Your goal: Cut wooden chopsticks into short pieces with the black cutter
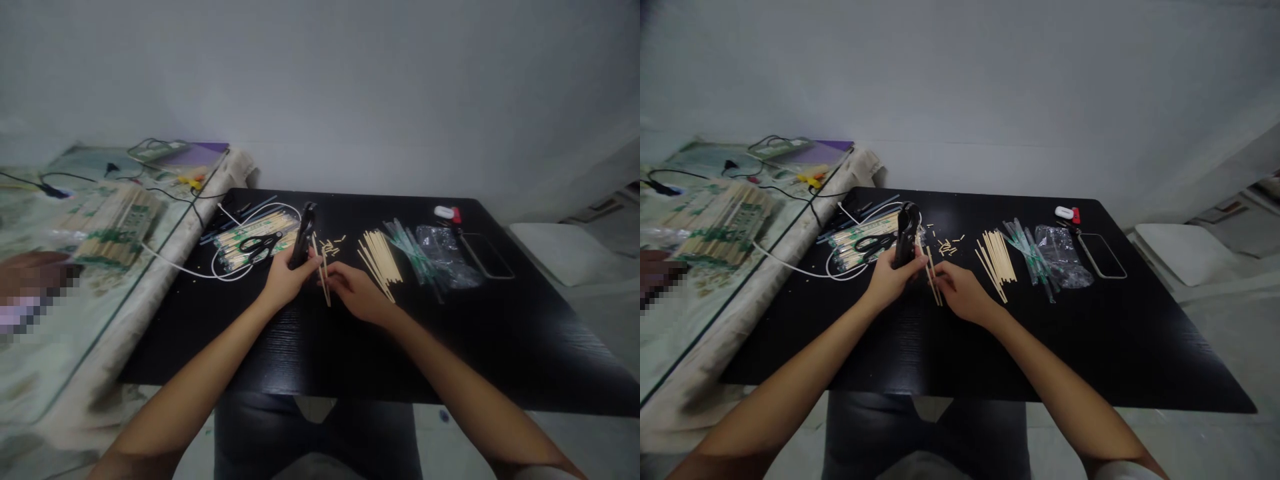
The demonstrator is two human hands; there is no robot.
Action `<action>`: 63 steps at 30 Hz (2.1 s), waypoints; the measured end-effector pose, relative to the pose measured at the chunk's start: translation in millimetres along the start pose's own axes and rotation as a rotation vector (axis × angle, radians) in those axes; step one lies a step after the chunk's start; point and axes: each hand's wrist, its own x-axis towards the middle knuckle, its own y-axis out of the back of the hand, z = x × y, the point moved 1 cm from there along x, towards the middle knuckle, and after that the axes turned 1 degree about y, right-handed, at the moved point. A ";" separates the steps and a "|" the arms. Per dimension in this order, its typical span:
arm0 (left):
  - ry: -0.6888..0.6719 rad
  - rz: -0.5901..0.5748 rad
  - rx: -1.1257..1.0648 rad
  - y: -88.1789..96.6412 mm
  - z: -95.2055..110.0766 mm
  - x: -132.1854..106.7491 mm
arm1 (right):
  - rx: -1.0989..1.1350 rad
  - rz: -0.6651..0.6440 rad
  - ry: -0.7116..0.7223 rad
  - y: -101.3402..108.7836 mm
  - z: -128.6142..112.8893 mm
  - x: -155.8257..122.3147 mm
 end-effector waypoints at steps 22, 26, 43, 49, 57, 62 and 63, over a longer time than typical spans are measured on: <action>-0.125 0.042 0.059 -12.0 -2.3 -2.7 | -0.239 0.116 0.284 -2.0 33.5 19.0; -0.133 0.047 0.083 -10.6 -5.3 -1.2 | -0.231 0.122 0.314 -3.6 36.4 19.1; -0.086 -0.024 0.022 -9.0 3.4 -1.9 | -0.224 0.090 0.247 2.9 26.4 24.8; -0.133 -0.081 0.163 -1.9 10.5 -2.6 | -0.265 0.101 0.274 1.2 27.6 24.1; -0.263 -0.083 1.109 45.9 56.5 -16.0 | -0.258 0.145 0.194 -2.2 20.4 25.7; -0.224 -0.166 1.533 46.3 77.2 -23.9 | -0.249 0.143 0.193 -4.6 21.3 26.6; -0.230 -0.177 1.562 43.9 79.0 -24.3 | -0.245 0.146 0.197 -5.0 22.0 26.6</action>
